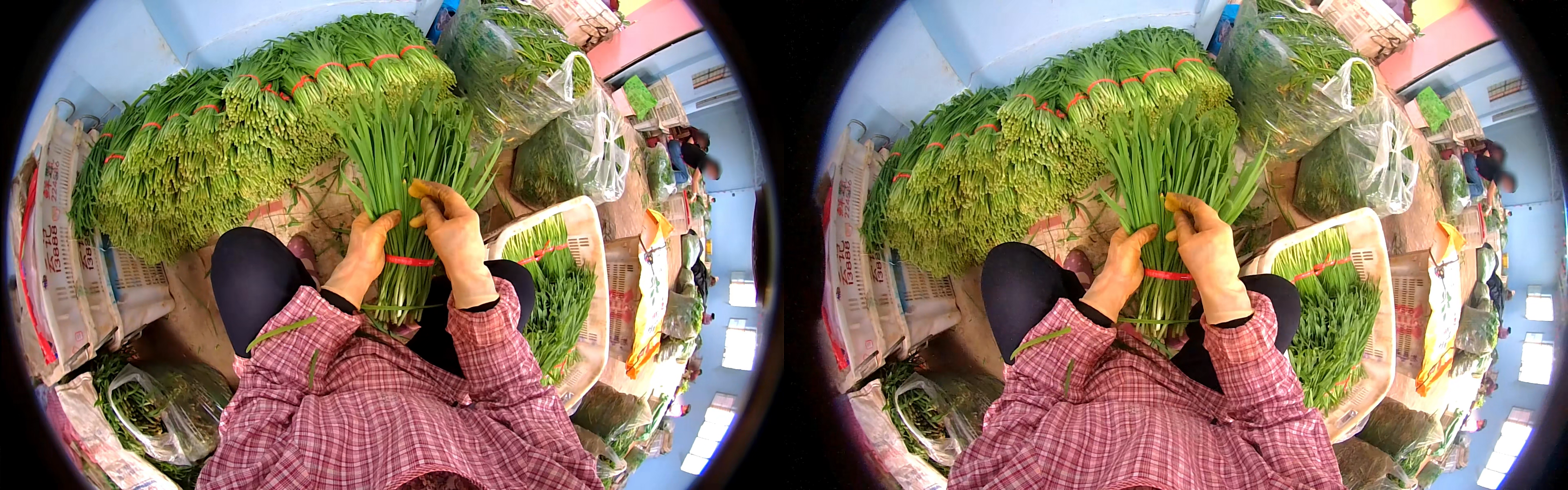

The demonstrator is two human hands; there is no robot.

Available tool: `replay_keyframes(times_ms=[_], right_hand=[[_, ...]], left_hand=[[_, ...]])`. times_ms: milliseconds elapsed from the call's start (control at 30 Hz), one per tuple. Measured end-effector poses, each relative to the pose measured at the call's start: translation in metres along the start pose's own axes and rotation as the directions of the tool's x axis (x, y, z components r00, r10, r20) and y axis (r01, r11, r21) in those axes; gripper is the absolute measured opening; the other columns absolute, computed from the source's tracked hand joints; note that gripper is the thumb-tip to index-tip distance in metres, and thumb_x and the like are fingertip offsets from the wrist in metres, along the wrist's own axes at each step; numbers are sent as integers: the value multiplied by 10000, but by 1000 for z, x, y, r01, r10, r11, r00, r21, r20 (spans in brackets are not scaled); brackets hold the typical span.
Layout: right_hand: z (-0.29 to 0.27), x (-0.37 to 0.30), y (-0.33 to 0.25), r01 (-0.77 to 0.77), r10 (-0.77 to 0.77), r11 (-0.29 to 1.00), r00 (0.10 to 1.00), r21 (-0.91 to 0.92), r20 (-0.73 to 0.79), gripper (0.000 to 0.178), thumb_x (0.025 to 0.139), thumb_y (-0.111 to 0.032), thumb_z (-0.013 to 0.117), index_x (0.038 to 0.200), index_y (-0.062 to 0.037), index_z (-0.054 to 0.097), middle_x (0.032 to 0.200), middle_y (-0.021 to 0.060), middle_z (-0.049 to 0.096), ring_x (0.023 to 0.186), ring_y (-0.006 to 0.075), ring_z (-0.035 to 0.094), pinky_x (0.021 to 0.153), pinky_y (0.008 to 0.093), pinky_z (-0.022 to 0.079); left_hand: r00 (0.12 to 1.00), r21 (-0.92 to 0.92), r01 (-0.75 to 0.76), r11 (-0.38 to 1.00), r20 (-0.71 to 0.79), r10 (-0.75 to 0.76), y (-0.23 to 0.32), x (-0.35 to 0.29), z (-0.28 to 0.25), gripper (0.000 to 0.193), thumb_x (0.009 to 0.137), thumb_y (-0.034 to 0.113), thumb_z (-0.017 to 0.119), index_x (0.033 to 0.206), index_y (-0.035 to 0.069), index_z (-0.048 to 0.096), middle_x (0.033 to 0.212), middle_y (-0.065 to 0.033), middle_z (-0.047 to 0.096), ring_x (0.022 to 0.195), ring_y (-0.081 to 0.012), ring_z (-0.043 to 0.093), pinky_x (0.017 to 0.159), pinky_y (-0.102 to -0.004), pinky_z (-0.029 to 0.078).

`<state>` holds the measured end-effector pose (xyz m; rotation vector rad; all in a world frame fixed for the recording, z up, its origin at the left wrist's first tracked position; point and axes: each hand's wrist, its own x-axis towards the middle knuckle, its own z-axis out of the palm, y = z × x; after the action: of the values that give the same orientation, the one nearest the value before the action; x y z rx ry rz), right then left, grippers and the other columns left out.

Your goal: The person bundles green leafy vegetables by hand, removing loose leaves and placing the finished bundles into a plastic basket.

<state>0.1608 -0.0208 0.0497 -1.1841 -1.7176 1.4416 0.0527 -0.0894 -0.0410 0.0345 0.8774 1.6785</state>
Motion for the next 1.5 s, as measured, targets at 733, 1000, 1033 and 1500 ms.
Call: replay_keyframes(times_ms=[733, 1000, 1033, 1500], right_hand=[[10, 27, 19, 144, -166, 765, 986, -628, 24, 305, 769, -207, 772, 1064, -142, 732, 947, 61, 677, 827, 233, 681, 744, 332, 540], [11, 36, 36, 61, -93, 908, 994, -414, -57, 184, 842, -177, 728, 989, -67, 716, 852, 71, 712, 742, 204, 695, 666, 312, 533], [9, 37, 32, -40, 26, 944, 999, -327, -46, 169, 862, -164, 712, 989, -52, 711, 841, 72, 713, 722, 187, 691, 652, 300, 527], [17, 32, 41, 205, -243, 791, 970, -576, 11, 167, 802, -229, 757, 895, -91, 741, 925, 80, 686, 817, 283, 678, 710, 376, 547]], left_hand=[[996, 257, -76, 963, 59, 63, 2, 2, -7, 273, 910, 12, 627, 1180, -25, 641, 1097, -99, 685, 971, -196, 648, 862, -337, 526], [986, 131, -98, 987, 148, 79, 5, 1, -9, 297, 910, 4, 628, 1207, -11, 633, 1102, -82, 685, 992, -204, 647, 877, -338, 519], [991, 147, -75, 986, 123, 57, 4, 1, -8, 294, 902, -1, 640, 1196, -10, 637, 1095, -83, 686, 975, -199, 648, 866, -333, 522], [996, 269, -86, 959, 47, 76, -3, 6, -14, 293, 888, -49, 620, 1178, -13, 639, 1054, -88, 696, 908, -200, 669, 812, -342, 546]])
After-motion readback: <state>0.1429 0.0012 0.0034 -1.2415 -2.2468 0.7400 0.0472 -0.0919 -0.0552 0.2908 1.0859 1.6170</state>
